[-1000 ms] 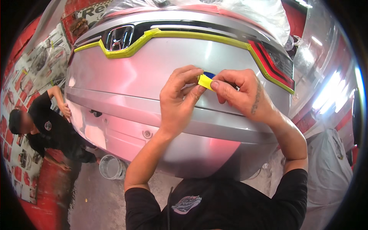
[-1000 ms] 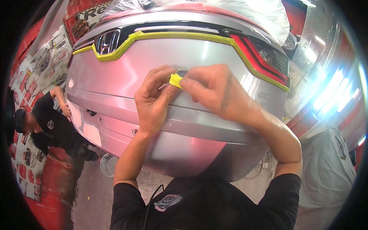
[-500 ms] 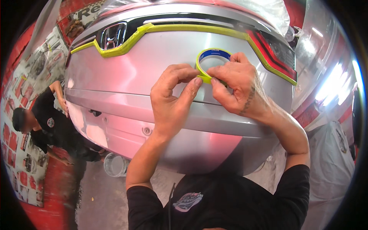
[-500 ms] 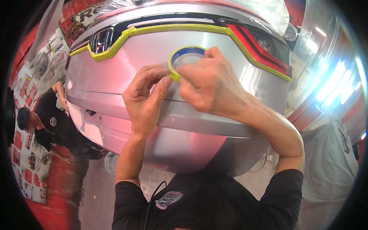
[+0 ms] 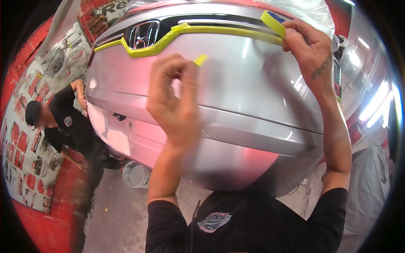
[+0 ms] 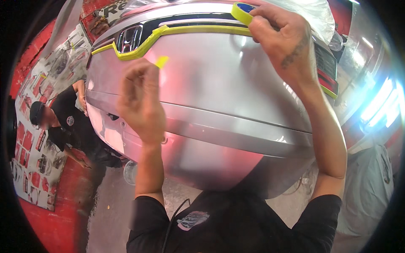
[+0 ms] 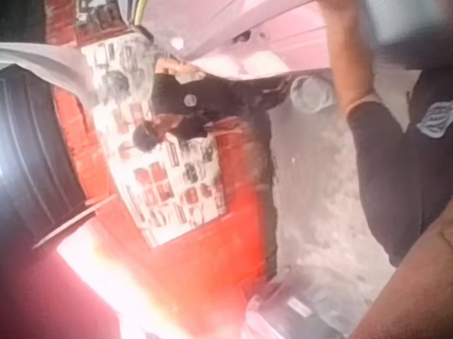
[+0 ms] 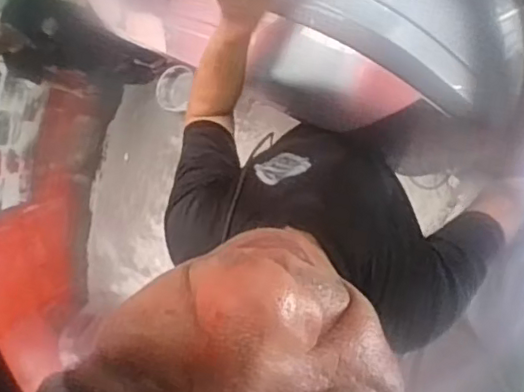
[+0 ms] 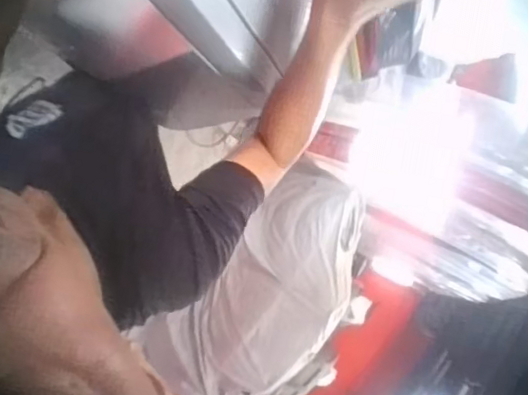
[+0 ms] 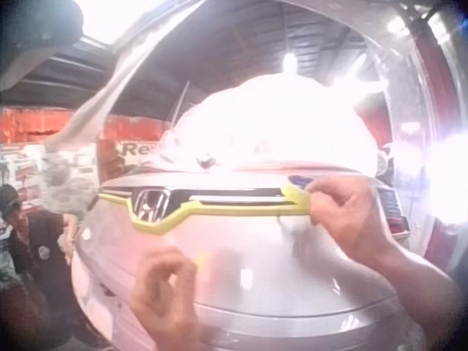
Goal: The person applies yellow masking tape around the edges of the rear trunk lid of a silver Honda, including around the emblem and taillight areas. A second person wipes the lower bumper area nearby.
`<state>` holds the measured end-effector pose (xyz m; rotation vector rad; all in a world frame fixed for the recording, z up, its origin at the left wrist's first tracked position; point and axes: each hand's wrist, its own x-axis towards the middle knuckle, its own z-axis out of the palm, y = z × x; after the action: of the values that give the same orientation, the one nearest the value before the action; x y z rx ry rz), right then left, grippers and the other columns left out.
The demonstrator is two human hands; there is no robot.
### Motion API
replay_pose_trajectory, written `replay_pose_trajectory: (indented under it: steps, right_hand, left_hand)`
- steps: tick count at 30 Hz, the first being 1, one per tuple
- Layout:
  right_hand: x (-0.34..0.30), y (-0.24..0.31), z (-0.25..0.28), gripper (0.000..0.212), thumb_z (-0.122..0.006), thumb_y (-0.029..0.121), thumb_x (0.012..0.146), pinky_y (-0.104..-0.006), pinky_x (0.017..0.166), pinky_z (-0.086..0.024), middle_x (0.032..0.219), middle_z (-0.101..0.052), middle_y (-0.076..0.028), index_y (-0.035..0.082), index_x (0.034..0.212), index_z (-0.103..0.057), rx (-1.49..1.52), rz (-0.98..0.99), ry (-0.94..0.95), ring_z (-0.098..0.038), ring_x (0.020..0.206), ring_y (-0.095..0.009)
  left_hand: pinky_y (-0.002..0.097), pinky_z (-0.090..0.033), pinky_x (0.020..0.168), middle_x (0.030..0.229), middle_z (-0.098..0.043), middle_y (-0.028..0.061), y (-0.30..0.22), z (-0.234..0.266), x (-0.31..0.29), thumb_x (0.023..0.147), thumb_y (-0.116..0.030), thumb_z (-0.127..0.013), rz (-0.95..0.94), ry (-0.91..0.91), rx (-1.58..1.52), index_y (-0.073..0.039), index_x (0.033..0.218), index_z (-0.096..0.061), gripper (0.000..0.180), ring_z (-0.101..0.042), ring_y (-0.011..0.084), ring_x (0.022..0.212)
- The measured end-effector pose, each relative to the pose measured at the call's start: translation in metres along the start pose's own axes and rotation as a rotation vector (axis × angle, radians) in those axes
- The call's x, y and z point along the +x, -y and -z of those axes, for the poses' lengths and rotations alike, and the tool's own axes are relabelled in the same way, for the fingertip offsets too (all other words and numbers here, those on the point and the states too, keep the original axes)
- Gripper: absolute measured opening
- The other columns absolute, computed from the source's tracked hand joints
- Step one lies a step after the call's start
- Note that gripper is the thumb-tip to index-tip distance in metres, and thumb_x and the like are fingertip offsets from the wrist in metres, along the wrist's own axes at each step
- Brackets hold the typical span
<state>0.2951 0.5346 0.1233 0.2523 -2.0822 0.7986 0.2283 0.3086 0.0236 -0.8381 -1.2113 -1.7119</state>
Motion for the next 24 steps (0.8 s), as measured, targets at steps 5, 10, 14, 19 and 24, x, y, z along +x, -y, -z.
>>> replay_pose_trajectory:
  steps: [5, 10, 14, 19, 24]
  right_hand:
    - [0.019, -0.012, -0.016, 0.021, -0.074, 0.015, 0.091, -0.0317, 0.062, -0.045, 0.077, -0.064, -0.003, 0.005, 0.109, -0.074, -0.766, 0.963, 0.227, -0.057, 0.062, -0.019]
    - [0.060, 0.023, -0.067, 0.024, -0.070, 0.018, 0.087, -0.0452, 0.082, -0.054, 0.097, -0.073, -0.021, 0.003, 0.106, -0.074, -0.513, 0.528, 0.422, -0.070, 0.094, -0.037]
    - [0.103, 0.027, -0.103, 0.025, -0.070, 0.018, 0.085, -0.0471, 0.083, -0.054, 0.096, -0.073, -0.023, 0.004, 0.106, -0.075, -0.537, 0.523, 0.491, -0.070, 0.092, -0.040]
    - [0.126, 0.034, -0.125, 0.029, -0.070, 0.017, 0.084, -0.0461, 0.081, -0.055, 0.096, -0.074, -0.023, 0.003, 0.110, -0.076, -0.416, 0.579, 0.700, -0.071, 0.088, -0.038]
    - [0.132, 0.029, -0.140, 0.020, -0.069, 0.017, 0.083, -0.0463, 0.069, -0.054, 0.081, -0.071, -0.024, -0.001, 0.089, -0.075, -0.465, 0.633, 0.641, -0.069, 0.073, -0.038]
  left_hand:
    - [0.0232, -0.043, 0.059, 0.078, -0.065, 0.0056, 0.039, 0.037, 0.057, 0.094, -0.011, -0.075, 0.367, 0.005, -0.048, 0.006, 0.102, -0.069, 0.020, -0.057, 0.0101, 0.065]
    - [0.0232, -0.037, 0.050, 0.070, -0.062, 0.0022, 0.082, 0.037, 0.090, 0.094, -0.016, -0.076, 0.421, 0.173, -0.016, 0.005, 0.102, -0.070, 0.024, -0.053, 0.0083, 0.055]
    - [0.0210, -0.033, 0.049, 0.072, -0.061, -0.0018, 0.088, 0.033, 0.096, 0.096, -0.019, -0.074, 0.435, 0.288, -0.049, 0.001, 0.101, -0.070, 0.021, -0.048, 0.0043, 0.055]
    - [0.0195, -0.032, 0.050, 0.075, -0.061, -0.0042, 0.099, 0.037, 0.097, 0.096, -0.020, -0.074, 0.455, 0.324, -0.023, 0.000, 0.106, -0.071, 0.022, -0.048, 0.0034, 0.058]
    - [0.0291, -0.049, 0.063, 0.077, -0.071, 0.0063, 0.098, 0.029, 0.098, 0.088, -0.012, -0.072, 0.508, 0.250, 0.082, 0.007, 0.102, -0.072, 0.023, -0.063, 0.0162, 0.068]
